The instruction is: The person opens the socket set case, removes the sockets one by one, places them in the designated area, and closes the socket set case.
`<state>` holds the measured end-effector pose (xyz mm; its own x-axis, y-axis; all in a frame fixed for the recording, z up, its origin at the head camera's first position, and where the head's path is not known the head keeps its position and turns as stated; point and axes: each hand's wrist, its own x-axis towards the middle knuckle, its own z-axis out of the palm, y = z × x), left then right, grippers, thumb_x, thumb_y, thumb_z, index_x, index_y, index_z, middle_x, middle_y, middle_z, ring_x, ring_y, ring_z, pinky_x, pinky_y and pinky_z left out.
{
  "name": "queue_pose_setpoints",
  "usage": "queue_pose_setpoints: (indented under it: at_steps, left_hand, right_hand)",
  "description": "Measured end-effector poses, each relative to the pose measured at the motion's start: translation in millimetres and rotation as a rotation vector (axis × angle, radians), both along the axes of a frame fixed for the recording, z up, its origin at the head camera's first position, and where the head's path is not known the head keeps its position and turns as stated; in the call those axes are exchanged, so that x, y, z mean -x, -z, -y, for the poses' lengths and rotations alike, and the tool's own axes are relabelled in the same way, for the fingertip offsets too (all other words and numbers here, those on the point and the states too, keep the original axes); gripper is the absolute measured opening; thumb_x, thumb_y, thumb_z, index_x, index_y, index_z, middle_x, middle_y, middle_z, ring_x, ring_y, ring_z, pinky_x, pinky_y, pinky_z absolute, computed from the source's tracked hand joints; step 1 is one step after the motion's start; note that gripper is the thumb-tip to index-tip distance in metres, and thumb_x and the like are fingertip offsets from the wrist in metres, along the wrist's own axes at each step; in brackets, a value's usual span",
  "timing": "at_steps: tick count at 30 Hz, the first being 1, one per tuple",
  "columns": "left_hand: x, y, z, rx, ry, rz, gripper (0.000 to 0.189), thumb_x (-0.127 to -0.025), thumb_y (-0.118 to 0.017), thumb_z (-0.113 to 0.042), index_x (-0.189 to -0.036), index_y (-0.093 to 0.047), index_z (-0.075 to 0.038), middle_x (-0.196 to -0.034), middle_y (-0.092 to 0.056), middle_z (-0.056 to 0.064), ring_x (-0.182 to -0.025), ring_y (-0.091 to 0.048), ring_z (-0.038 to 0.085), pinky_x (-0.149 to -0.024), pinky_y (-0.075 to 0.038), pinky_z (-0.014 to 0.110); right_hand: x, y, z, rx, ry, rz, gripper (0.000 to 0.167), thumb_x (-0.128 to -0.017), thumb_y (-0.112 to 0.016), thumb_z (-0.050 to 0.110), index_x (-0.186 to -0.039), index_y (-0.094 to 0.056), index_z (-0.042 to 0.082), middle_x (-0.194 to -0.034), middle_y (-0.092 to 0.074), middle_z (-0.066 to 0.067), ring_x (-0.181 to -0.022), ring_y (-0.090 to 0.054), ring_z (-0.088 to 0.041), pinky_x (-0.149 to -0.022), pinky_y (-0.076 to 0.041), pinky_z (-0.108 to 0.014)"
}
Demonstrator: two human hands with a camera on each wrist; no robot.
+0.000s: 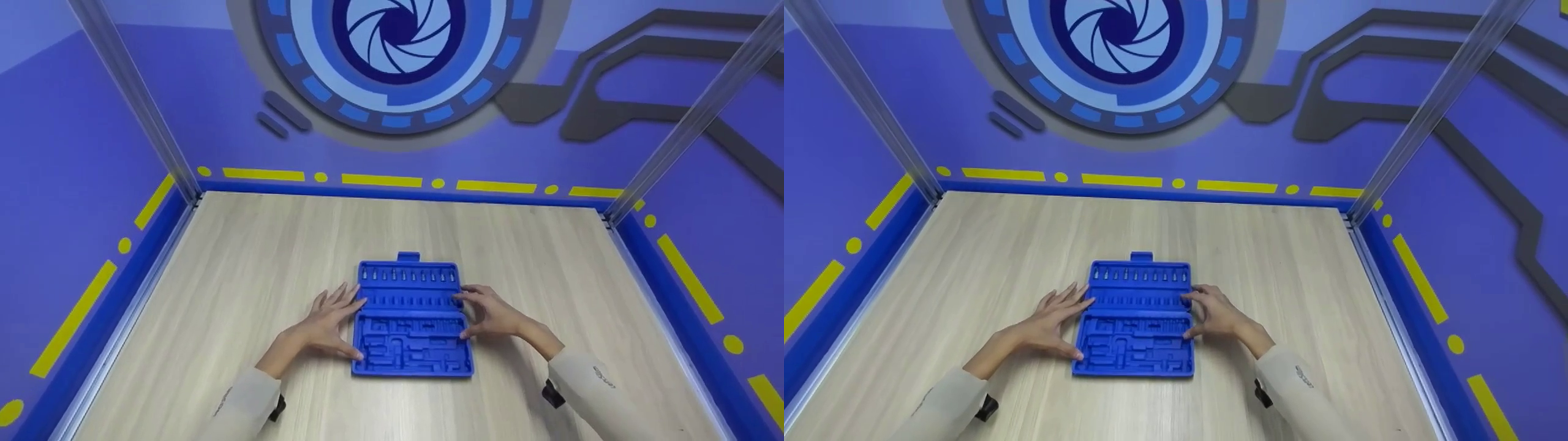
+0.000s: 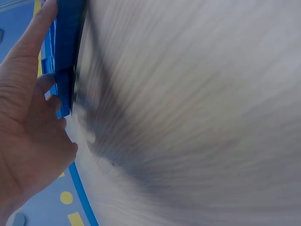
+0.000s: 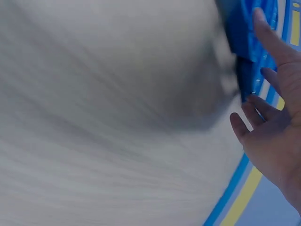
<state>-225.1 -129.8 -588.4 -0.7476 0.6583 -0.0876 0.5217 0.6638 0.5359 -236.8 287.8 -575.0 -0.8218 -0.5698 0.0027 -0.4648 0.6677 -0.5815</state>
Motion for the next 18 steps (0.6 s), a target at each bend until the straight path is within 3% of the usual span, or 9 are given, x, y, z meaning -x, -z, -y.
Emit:
queue_pose_setpoints:
  at_steps: [8, 12, 18]
  left_hand:
    - [-1.5, -0.5, -3.8, -0.018, -0.016, 0.001, 0.125, -0.067, -0.091, -0.056, -0.162, -0.026, -0.006, -0.171, -0.014, 0.020, -0.157, -0.006, 0.050, -0.120, -0.002, 0.076]
    - [-0.6, 1.8, -4.5, -0.023, -0.028, -0.016, 0.128, -0.066, -0.091, -0.058, -0.162, -0.024, -0.004, -0.171, -0.016, 0.019, -0.157, -0.008, 0.049, -0.121, -0.003, 0.076]
    - [-0.8, 3.6, -0.3, -0.023, -0.055, -0.020, 0.130, -0.064, -0.090, -0.060, -0.161, -0.024, -0.004, -0.171, -0.015, 0.018, -0.157, -0.009, 0.049, -0.121, -0.003, 0.075]
  right_hand:
    - [27.9, -23.2, 24, -0.009, 0.005, 0.009, 0.068, -0.085, -0.084, 0.024, -0.141, -0.057, -0.002, -0.147, -0.047, -0.035, -0.138, -0.041, -0.054, -0.113, -0.034, -0.070]
    - [40.7, -26.9, 44, -0.018, -0.005, -0.004, 0.062, -0.092, -0.078, 0.022, -0.144, -0.054, -0.001, -0.145, -0.052, -0.028, -0.136, -0.048, -0.048, -0.112, -0.040, -0.065]
    - [55.5, -25.8, 77, 0.057, -0.030, 0.007, 0.057, -0.096, -0.072, 0.020, -0.144, -0.053, -0.003, -0.139, -0.058, -0.025, -0.128, -0.058, -0.044, -0.107, -0.049, -0.059]
